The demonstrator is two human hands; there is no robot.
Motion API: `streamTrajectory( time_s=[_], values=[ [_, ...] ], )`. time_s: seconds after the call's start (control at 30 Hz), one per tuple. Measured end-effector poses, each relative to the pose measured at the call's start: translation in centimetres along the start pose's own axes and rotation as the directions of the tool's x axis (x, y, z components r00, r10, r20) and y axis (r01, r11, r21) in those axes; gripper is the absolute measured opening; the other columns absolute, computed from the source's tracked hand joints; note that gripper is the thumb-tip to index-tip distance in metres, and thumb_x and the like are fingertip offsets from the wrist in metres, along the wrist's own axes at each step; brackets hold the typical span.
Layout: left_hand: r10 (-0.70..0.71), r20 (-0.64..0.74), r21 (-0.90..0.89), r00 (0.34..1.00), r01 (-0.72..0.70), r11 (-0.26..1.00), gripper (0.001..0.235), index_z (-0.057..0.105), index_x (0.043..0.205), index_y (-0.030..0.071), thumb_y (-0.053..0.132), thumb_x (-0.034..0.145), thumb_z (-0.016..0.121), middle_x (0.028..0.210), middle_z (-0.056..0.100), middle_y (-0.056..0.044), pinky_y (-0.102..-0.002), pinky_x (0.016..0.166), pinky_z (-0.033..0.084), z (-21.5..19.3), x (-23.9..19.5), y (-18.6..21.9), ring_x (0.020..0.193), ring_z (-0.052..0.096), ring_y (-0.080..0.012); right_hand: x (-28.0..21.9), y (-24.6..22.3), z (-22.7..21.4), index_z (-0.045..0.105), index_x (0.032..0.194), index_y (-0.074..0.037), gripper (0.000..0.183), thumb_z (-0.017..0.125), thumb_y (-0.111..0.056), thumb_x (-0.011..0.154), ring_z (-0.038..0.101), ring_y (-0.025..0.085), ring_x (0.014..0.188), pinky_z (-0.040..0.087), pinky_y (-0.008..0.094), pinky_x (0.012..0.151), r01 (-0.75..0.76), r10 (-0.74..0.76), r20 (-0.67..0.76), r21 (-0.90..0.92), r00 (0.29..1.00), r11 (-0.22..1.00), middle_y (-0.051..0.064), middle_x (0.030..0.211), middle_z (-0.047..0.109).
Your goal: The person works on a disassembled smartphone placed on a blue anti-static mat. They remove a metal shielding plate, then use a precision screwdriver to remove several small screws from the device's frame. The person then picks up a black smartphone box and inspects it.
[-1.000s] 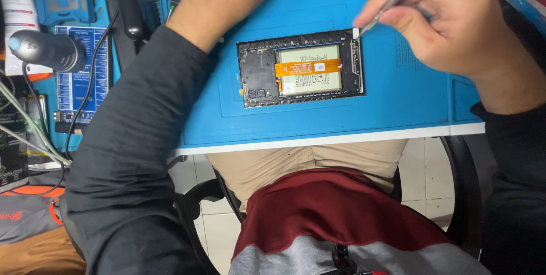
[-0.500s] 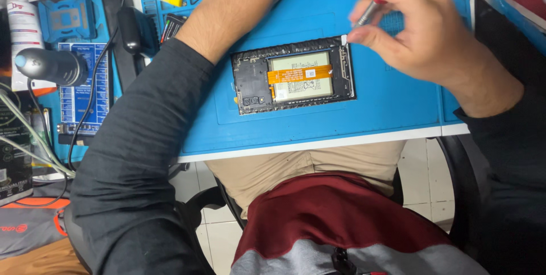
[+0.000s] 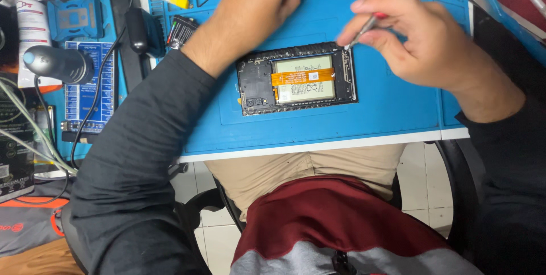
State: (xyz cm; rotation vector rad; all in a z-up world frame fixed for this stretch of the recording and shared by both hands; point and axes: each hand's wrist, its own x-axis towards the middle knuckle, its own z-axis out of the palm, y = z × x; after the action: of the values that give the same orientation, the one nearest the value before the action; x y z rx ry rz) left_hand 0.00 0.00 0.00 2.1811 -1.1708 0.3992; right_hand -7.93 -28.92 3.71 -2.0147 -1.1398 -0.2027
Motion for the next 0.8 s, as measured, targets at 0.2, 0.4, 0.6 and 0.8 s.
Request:
streamTrajectory(
  time_s=[0.2,0.4,0.6,0.8],
  values=[
    [-0.033,0.043,-0.351,0.999,0.046,0.935,0.020,0.056,0.111,0.003,-0.004,0.098,0.070,0.098,0.066,-0.012,-0.038,0.078,0.055,0.6,0.1,3.7,0.090,0.069,-0.0284,-0.1,-0.2,0.1,0.041,0.137,0.002,0.045,0.070,0.008,0.103,0.075,0.028,0.105,0.063,0.034,0.087,-0.032,0.032,-0.004,-0.032,0.999,0.999,0.021,0.113,0.070],
    [-0.223,0.231,-0.480,0.947,0.310,0.820,0.018,0.054,0.116,0.004,0.000,0.103,0.066,0.082,0.061,-0.008,-0.032,0.069,0.051,1.7,-0.2,5.5,0.075,0.065,-0.0179,0.3,-0.8,0.1,0.037,0.141,-0.001,0.050,0.070,0.009,0.105,0.078,0.028,0.103,0.064,0.031,0.084,-0.071,0.071,-0.006,-0.037,0.997,0.997,0.020,0.110,0.071],
    [-0.188,0.238,-0.583,0.953,0.295,0.757,0.026,0.054,0.121,0.006,-0.004,0.101,0.068,0.096,0.061,-0.003,-0.028,0.073,0.054,1.9,-0.6,5.5,0.087,0.064,-0.0117,0.4,-0.8,-0.6,0.034,0.136,0.006,0.055,0.072,0.011,0.096,0.076,0.031,0.095,0.061,0.035,0.083,-0.092,0.085,-0.050,-0.153,0.995,0.984,0.022,0.103,0.073],
    [-0.167,0.286,-0.664,0.944,0.321,0.675,0.029,0.055,0.125,0.006,-0.004,0.101,0.068,0.106,0.068,0.001,-0.023,0.080,0.054,1.9,-0.4,5.3,0.099,0.067,-0.0075,-1.3,0.5,-0.6,0.011,0.147,0.001,0.063,0.062,0.017,0.115,0.075,0.033,0.108,0.065,0.034,0.099,-0.080,0.080,-0.159,0.008,0.984,0.997,0.029,0.116,0.068]
  ],
)
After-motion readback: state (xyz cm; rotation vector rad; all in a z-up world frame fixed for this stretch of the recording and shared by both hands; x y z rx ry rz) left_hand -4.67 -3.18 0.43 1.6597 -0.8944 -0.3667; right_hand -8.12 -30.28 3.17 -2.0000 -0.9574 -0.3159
